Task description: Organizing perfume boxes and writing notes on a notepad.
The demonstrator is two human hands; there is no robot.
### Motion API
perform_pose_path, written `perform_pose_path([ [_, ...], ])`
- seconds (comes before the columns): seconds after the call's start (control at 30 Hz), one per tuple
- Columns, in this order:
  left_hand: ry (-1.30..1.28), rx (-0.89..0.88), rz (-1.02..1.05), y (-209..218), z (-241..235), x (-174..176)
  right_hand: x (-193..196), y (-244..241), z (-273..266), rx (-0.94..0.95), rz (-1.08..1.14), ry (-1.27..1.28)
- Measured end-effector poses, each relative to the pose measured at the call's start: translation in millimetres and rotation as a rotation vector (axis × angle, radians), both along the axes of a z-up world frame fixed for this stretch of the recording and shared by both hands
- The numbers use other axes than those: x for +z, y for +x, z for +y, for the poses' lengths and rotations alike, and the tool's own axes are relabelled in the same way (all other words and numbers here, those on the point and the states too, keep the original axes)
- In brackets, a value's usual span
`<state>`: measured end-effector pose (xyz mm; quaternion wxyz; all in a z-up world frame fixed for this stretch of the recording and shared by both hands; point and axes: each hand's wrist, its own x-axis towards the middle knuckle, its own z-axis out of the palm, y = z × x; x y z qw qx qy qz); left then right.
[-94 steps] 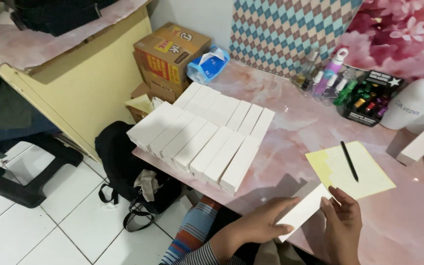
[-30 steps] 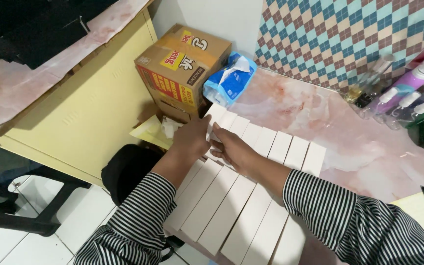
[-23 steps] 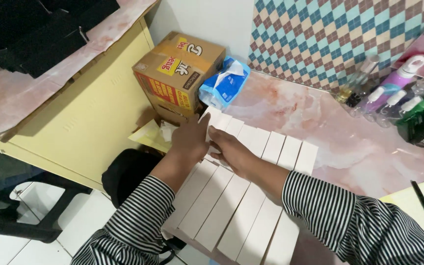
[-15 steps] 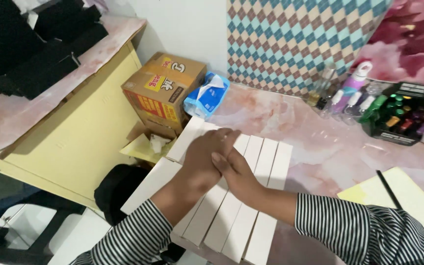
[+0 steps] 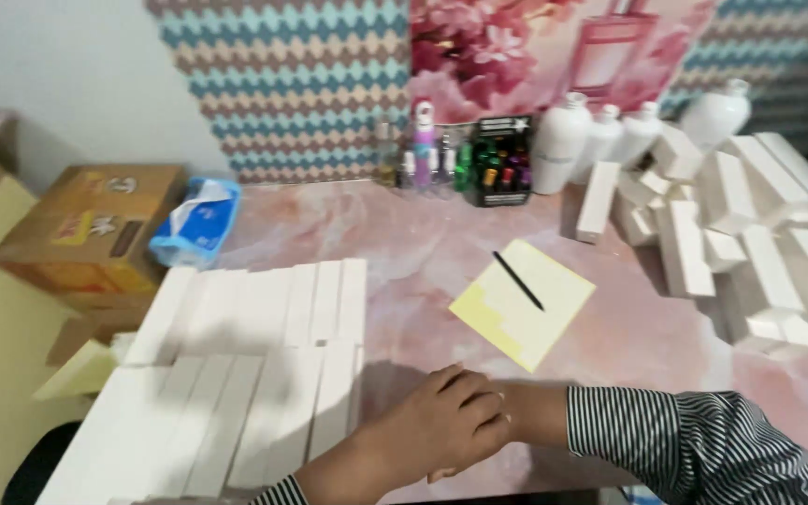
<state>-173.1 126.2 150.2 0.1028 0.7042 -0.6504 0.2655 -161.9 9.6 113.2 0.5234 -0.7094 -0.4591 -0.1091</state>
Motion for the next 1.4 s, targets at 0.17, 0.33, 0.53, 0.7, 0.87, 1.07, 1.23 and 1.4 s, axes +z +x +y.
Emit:
perform_pose_path([
  [0.17,0.124,-0.159,0.096,-10,-62,-45,-35,-17,-68,-0.086,-0.012,-0.076],
  [0.33,0.056,-0.298,0.222,-8,-115,-92,-62,-27,-117,-0.112,-0.018,-0.149],
  [0.53,0.091,-0.365,0.38,7,-137,-105,-90,-27,-160,-0.072,-0.016,-0.239],
  [0.7,-0.08,-0.235,0.296,17,-148,-109,-110,-28,-199,-0.005,0.001,-0.308],
  [0.87,-0.172,-0.244,0.447,30,-179,-125,-123,-26,-229,0.081,0.008,-0.372],
  [1.07,-0.263,-0.288,0.761,40,-255,-93,-103,-24,-296,-0.264,-0.238,-0.311],
  [1.23,-0.44,-0.245,1.095,47,-343,-93,-59,-28,-369,-0.726,-0.517,-0.277],
  [1.4,-0.484,-0.046,1.475,46,-426,-94,-70,-18,-426,-1.396,-0.478,-0.122],
])
